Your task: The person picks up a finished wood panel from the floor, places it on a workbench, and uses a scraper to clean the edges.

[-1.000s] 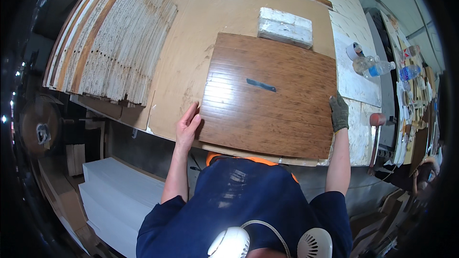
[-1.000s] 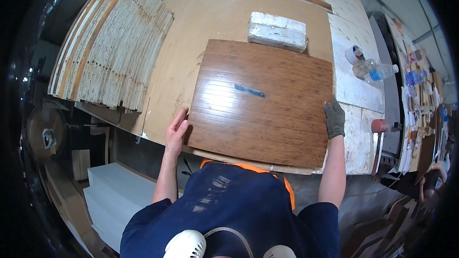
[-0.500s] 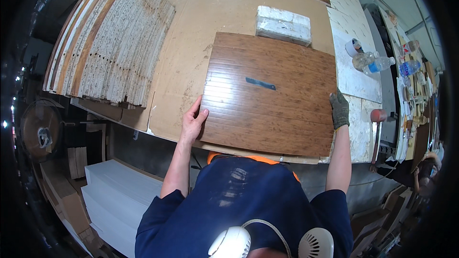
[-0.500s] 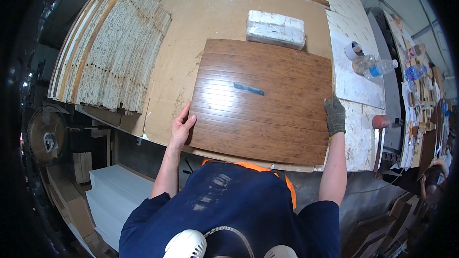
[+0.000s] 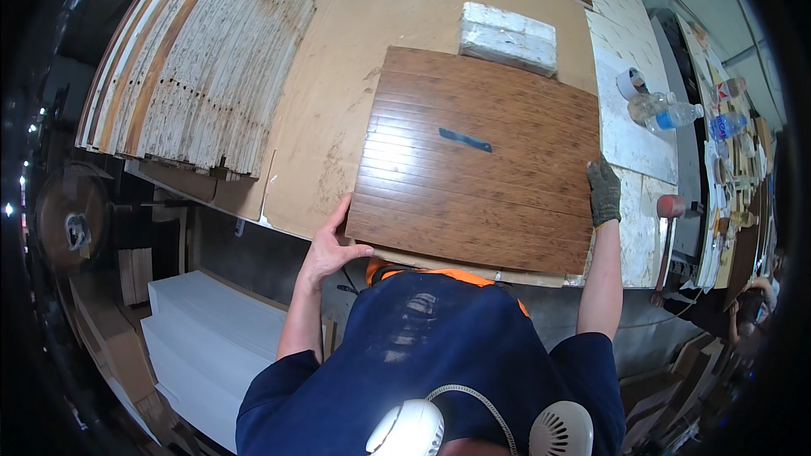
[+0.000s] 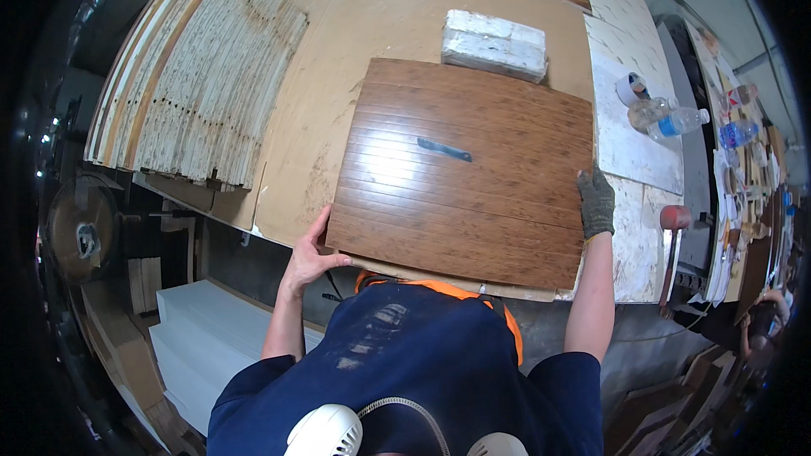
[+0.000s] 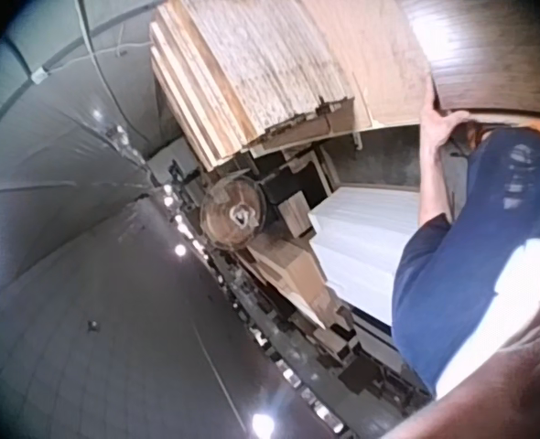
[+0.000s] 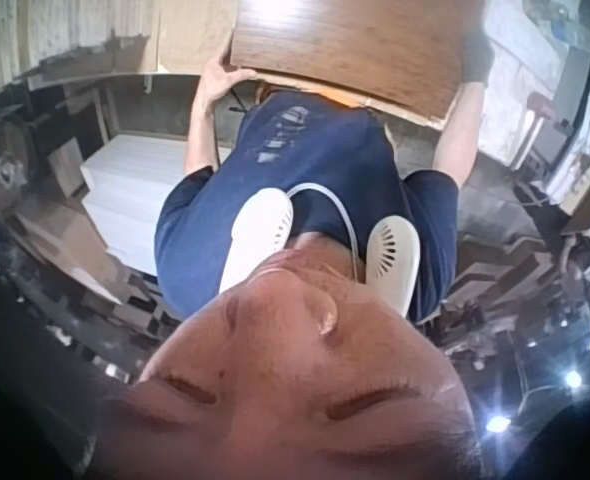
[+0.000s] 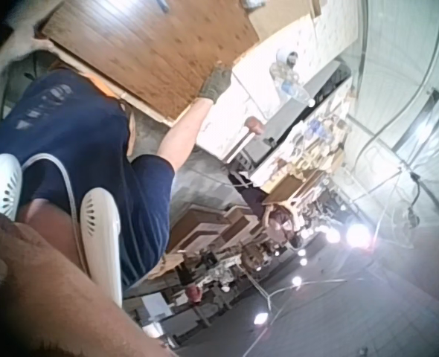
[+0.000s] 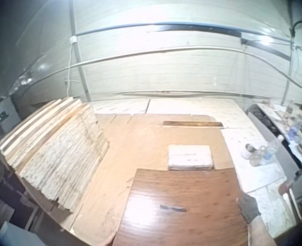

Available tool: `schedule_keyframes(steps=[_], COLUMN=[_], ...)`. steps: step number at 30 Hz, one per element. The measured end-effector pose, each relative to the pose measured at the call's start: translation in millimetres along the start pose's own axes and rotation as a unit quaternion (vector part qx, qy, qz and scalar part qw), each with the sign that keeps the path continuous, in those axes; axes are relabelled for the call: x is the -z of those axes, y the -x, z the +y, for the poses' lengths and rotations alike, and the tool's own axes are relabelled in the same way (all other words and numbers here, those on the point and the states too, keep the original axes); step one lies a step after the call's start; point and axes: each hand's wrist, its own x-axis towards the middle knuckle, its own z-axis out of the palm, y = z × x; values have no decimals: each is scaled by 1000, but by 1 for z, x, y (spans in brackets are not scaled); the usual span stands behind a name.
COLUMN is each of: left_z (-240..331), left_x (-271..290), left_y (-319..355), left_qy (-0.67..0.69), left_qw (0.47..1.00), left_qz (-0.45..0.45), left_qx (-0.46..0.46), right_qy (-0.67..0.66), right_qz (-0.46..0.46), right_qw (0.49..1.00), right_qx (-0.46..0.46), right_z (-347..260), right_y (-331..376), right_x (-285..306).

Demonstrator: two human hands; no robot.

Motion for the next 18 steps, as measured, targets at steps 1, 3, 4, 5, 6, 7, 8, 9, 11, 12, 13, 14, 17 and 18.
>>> schedule_keyframes(steps=[1,3,4,5,6,7,8,9,11,12,13,14,17,18], left_z=[-2,1,2,0,-3,-6,-8,-12,-16,-18,-19,-21,-23,-23], left_x=[-2,-6,-7,-6,-6,-5,-5,-6,-7,-7,-7,-7,-8,-8], left_y=[0,-2,-3,-3,-4,-4,-5,-5,-6,-6,-6,-7,-8,-8], left_qy=[-31,-37,-40,-30,-21,-11,-7,-2,-4,-12,-20,-13,1,2], left_qw=[1000,999,999,999,1000,999,999,999,999,999,999,999,999,999], left_qz=[3,10,13,15,17,20,22,25,32,36,41,43,48,48], left_qx=[-5,-10,-12,1,15,28,24,20,12,8,5,3,5,11], right_qy=[-4,-1,0,6,11,17,24,31,33,27,22,21,16,10], right_qz=[2,0,-1,-2,-3,-5,-4,-4,-4,-5,-6,-4,-2,-2], right_qw=[1000,1000,1000,1000,1000,1000,1000,999,999,1000,1000,1000,1000,1000], right_qx=[4,8,10,8,7,6,7,8,9,10,10,5,-10,-15], right_z=[3,11,14,13,11,10,14,19,22,20,18,14,6,8], right_y=[-1,-4,-5,-5,-5,-5,-6,-9,-9,-9,-8,-6,-4,-4], right_x=[0,0,0,0,0,0,0,1,1,1,0,0,0,1])
